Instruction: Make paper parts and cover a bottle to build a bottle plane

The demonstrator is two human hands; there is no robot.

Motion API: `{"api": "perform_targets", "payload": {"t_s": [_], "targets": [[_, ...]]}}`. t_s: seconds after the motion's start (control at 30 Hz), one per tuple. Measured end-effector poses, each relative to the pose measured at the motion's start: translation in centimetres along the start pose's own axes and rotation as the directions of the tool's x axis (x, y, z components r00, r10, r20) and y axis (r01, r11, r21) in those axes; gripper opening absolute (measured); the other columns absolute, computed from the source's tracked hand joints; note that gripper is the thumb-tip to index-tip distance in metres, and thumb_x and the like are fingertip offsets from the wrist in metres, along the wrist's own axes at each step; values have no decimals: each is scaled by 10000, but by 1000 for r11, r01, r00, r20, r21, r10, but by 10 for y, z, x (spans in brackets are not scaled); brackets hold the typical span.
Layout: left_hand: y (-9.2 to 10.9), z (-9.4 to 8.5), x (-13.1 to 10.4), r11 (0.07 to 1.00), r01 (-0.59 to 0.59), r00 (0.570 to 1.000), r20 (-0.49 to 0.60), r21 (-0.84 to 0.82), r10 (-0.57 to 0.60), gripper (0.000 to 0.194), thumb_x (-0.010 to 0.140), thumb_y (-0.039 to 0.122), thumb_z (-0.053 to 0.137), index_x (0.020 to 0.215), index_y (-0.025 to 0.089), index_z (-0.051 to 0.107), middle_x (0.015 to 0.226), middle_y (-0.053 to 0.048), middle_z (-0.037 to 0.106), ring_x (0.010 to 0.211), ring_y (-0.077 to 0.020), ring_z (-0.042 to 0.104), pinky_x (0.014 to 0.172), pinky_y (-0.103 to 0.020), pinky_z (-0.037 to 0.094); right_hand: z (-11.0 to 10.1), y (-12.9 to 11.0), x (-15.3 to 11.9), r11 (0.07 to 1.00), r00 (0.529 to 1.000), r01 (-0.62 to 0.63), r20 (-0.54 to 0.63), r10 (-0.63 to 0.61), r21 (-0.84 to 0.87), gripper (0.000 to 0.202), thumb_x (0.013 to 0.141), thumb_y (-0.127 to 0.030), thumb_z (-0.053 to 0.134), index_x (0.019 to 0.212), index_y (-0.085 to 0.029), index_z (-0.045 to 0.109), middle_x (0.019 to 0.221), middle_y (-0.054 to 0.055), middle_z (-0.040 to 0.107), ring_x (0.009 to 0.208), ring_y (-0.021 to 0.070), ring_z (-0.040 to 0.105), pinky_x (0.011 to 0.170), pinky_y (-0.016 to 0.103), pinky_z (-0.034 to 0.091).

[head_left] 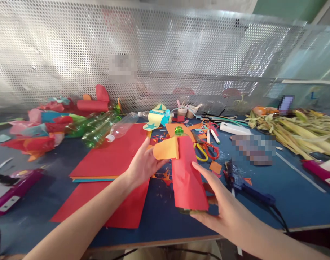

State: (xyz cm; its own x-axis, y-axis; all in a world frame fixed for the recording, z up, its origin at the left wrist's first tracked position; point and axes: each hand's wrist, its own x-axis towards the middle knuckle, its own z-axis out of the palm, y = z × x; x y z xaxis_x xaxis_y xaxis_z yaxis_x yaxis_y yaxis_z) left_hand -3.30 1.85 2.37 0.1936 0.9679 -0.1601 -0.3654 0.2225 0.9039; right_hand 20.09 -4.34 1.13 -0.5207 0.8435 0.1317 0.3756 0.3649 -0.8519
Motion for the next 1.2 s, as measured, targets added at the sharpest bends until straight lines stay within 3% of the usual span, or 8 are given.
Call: {"api": "perform_targets", "payload": {"t_s": [0.13, 0.23, 0.47, 0.6, 0.7, 0.9, 1.07, 1.2], "targets": [[-7, 1, -6, 998, 33, 975, 218, 53, -44, 644, 721, 713, 526, 1116, 210, 603, 1291, -124, 604, 1190, -305, 556, 954, -414, 470, 6, 7, 6, 1000, 999, -6, -50, 6, 0, 864, 788, -206, 659, 1452, -437, 156, 1472, 102, 250, 980, 226, 656, 803, 394, 611], [-14, 1, -11, 991, 102, 953, 277, 87, -123, 667, 654, 621, 691, 1205, 272, 550, 1295, -104, 603, 1154, -313, 582, 907, -433, 492, 11, 5, 8, 999, 999, -40, 16, 41, -23, 915, 753, -183, 681, 1449, -457, 155, 1485, 112, 187, 858, 182, 692, 768, 377, 614], [-13, 6, -18, 980, 168, 986, -5, 111, -168, 935, 598, 373, 825, 1404, 270, 362, 1225, -106, 644, 1031, -271, 657, 828, -360, 538, 3, -4, 13, 938, 986, 166, 63, -154, -305, 700, 789, -192, 658, 1403, -320, 345, 1307, 100, 496, 827, 161, 661, 780, 329, 568], [-7, 7, -18, 973, 221, 975, -24, 65, -220, 711, 637, 396, 778, 1271, 192, 529, 1012, -108, 731, 826, -257, 708, 705, -343, 559, -19, -4, 32, 916, 991, 133, 54, -122, -378, 87, 863, -247, 576, 888, -200, 645, 730, 10, 687, 632, 156, 659, 602, 275, 533], [4, 0, -17, 971, 239, 971, -10, -1, -239, 480, 701, 479, 683, 1014, 116, 673, 897, -127, 749, 779, -255, 710, 694, -329, 562, -35, 3, 54, 873, 993, 116, 36, -113, -473, 98, 848, -233, 590, 798, -185, 658, 652, 9, 691, 572, 167, 661, 523, 273, 498], [31, -19, -15, 993, 21, 1000, 0, -116, -21, 421, 761, 460, 567, 997, 123, 658, 837, -78, 764, 771, -238, 725, 722, -330, 580, -29, 16, 110, 839, 979, 203, 97, -179, -505, 168, 836, -91, 564, 883, -204, 678, 790, 26, 733, 716, 183, 702, 655, 292, 547], [43, -26, -15, 996, -49, 961, -276, -77, 25, 383, 629, 386, 670, 908, 124, 652, 685, -77, 757, 787, -307, 730, 769, -420, 594, 5, 9, 155, 802, 961, 276, 169, -219, -530, 306, 883, -127, 567, 1179, -202, 593, 1156, 97, 657, 1014, 233, 642, 831, 354, 517], [48, -39, -14, 992, -119, 932, -348, -34, 100, 367, 545, 371, 746, 835, 165, 655, 657, -35, 760, 746, -283, 736, 788, -366, 599, 30, 4, 184, 780, 955, 297, 189, -229, -550, 304, 917, -134, 540, 1217, -177, 562, 1236, 124, 608, 1194, 249, 524, 972, 390, 441]]}}
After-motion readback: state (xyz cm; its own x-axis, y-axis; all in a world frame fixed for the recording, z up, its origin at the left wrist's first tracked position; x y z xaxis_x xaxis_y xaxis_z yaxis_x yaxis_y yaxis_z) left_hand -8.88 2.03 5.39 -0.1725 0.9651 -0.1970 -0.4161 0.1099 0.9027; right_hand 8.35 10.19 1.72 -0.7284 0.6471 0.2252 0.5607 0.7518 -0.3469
